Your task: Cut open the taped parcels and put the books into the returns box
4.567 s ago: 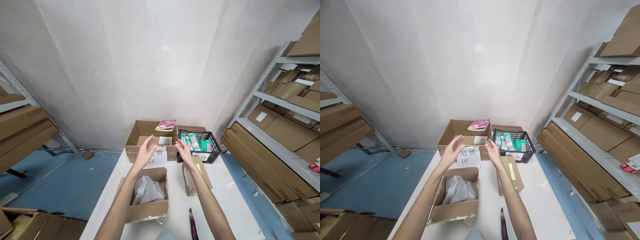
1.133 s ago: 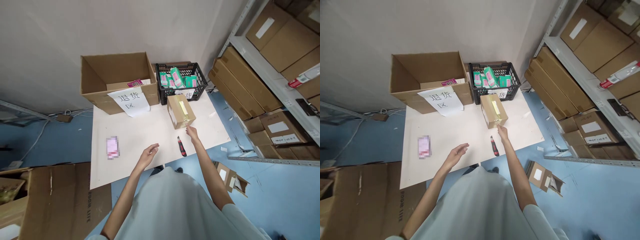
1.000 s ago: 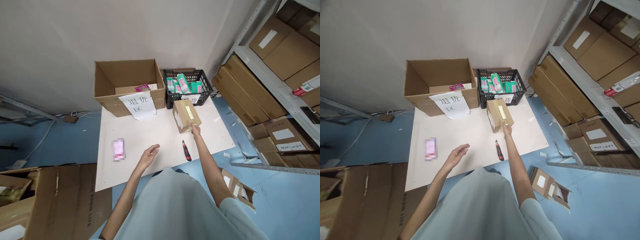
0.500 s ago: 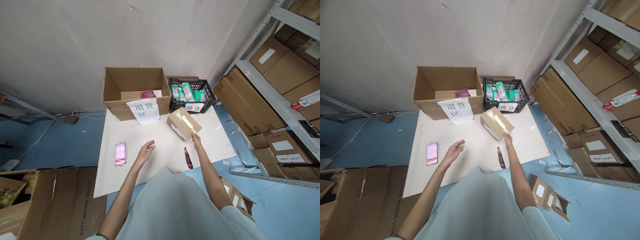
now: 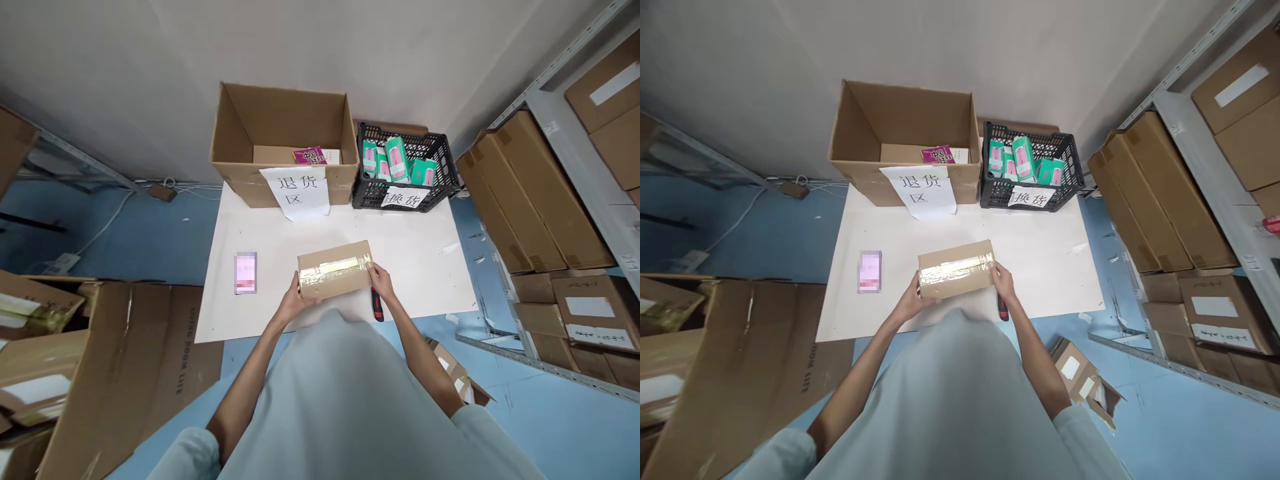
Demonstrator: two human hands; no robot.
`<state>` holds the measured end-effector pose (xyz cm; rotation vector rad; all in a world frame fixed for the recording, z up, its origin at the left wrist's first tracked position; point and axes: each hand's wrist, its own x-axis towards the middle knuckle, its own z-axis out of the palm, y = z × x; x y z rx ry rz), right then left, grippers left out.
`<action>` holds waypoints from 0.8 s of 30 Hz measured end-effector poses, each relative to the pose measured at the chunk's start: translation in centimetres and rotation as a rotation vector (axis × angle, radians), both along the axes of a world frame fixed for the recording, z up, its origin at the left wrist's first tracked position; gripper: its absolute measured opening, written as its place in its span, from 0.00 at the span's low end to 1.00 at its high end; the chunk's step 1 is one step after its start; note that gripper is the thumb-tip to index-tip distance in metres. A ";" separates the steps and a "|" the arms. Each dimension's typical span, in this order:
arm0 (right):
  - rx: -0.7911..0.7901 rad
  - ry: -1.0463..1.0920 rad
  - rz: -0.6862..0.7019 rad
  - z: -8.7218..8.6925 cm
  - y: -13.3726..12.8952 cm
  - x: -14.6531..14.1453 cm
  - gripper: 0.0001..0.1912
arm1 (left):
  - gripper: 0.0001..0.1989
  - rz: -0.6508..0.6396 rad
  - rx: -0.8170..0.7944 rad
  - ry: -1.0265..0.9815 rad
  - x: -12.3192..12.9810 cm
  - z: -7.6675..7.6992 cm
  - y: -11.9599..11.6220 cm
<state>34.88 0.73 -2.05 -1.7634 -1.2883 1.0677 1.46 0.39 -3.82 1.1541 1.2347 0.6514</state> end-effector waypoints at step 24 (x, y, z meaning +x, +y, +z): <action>-0.181 -0.023 0.116 3.7 -3.5 -0.6 0.35 | 0.36 0.321 -0.044 0.245 -2.2 5.2 -0.9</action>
